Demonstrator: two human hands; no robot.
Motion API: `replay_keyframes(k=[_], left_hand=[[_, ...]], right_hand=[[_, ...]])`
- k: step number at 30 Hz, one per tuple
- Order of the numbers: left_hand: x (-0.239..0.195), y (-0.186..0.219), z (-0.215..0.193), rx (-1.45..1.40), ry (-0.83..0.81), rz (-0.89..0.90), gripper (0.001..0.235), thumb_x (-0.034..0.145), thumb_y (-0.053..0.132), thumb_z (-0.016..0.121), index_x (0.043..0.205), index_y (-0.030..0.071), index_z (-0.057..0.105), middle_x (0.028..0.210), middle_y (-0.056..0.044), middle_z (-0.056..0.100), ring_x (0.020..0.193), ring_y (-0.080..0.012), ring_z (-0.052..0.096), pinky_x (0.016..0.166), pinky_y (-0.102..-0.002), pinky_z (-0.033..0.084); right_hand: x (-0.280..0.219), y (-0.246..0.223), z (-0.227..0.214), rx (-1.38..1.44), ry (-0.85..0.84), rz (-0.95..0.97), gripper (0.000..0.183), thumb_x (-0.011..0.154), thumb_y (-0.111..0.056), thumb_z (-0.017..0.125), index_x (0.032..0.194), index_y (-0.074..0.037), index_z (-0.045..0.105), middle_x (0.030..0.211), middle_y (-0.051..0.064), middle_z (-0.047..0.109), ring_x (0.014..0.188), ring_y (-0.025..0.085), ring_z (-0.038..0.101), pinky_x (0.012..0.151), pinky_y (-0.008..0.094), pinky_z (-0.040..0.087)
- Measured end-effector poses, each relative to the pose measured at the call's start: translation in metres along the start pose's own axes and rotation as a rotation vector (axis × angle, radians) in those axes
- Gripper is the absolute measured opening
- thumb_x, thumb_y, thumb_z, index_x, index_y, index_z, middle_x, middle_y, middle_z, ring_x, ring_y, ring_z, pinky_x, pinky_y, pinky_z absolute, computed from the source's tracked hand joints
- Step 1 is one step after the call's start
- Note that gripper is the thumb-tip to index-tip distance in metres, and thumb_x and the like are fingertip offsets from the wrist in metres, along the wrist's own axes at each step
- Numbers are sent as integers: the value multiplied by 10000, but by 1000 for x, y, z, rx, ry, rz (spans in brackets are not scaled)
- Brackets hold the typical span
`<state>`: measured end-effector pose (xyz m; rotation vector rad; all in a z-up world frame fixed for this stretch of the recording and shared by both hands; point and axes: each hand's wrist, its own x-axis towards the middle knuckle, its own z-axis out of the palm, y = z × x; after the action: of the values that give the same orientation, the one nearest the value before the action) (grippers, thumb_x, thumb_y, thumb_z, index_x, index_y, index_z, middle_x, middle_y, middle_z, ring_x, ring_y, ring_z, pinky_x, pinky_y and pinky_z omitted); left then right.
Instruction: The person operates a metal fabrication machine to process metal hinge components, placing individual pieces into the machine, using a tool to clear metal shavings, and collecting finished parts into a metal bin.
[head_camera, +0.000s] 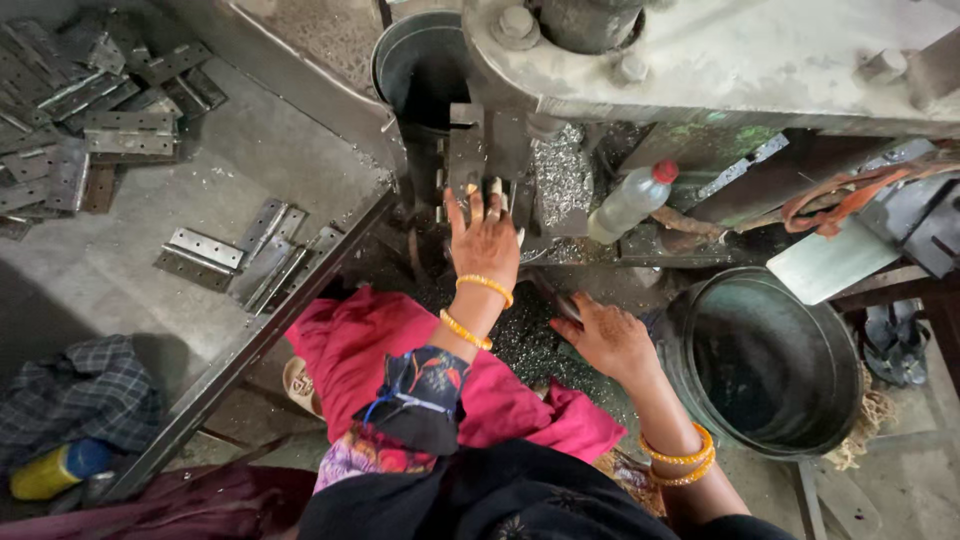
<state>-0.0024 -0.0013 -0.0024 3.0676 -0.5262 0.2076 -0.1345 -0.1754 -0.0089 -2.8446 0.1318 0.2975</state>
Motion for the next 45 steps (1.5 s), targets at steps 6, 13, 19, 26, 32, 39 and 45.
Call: replay_keyframes(k=[6, 13, 19, 26, 32, 39, 45], left_hand=[[-64, 8, 19, -185, 246, -60, 441, 1014, 383, 520, 1229, 43, 698, 1460, -102, 570, 1406, -330, 468, 1232, -635, 124], [-16, -1, 20, -54, 198, -36, 359, 958, 226, 515, 1218, 89, 720, 1492, -57, 570, 1419, -317, 466, 1239, -632, 108], [-4, 0, 12, -72, 179, -47, 376, 940, 216, 522, 1234, 80, 713, 1461, -54, 584, 1443, -333, 438, 1236, -633, 71], [-11, -8, 1, -181, 127, -50, 409, 944, 271, 517, 1246, 67, 702, 1465, -64, 569, 1429, -358, 412, 1211, -651, 47], [9, -7, 12, 5, 88, -1, 362, 1020, 196, 479, 1320, 106, 662, 1520, -54, 547, 1495, -306, 403, 1256, -645, 30], [17, -5, 2, -90, 80, -49, 447, 972, 237, 443, 1330, 60, 644, 1504, -76, 533, 1449, -335, 393, 1214, -636, 20], [34, -6, 6, 23, 57, -17, 407, 994, 227, 442, 1278, 65, 684, 1530, -53, 532, 1482, -314, 389, 1219, -643, 24]], right_hand=[[0, 1, 1, 1, 59, -61, 696, 900, -590, 610, 1336, -51, 555, 943, 255, 733, 936, 447, 707, 813, 553, 551], [-1, -12, -16, 23, -64, 19, 661, 907, -586, 597, 1311, -64, 562, 910, 244, 742, 940, 433, 710, 821, 554, 551], [-2, 17, 24, 91, 22, -65, 624, 899, -538, 641, 1274, -44, 569, 872, 250, 731, 891, 444, 702, 762, 569, 538], [-11, 50, 127, 224, 117, 8, 420, 883, -372, 687, 1135, -45, 614, 903, 250, 719, 869, 476, 684, 743, 565, 537], [-1, 53, 77, 58, 114, -50, 445, 929, -447, 691, 1133, -59, 614, 880, 249, 704, 839, 473, 675, 706, 569, 528], [-12, 53, 138, 188, 103, 93, 349, 911, -377, 704, 1093, -84, 652, 855, 235, 715, 832, 452, 686, 708, 562, 523], [2, 59, 81, 63, 27, 17, 426, 947, -488, 675, 1046, -75, 645, 875, 208, 727, 897, 404, 709, 746, 514, 550]])
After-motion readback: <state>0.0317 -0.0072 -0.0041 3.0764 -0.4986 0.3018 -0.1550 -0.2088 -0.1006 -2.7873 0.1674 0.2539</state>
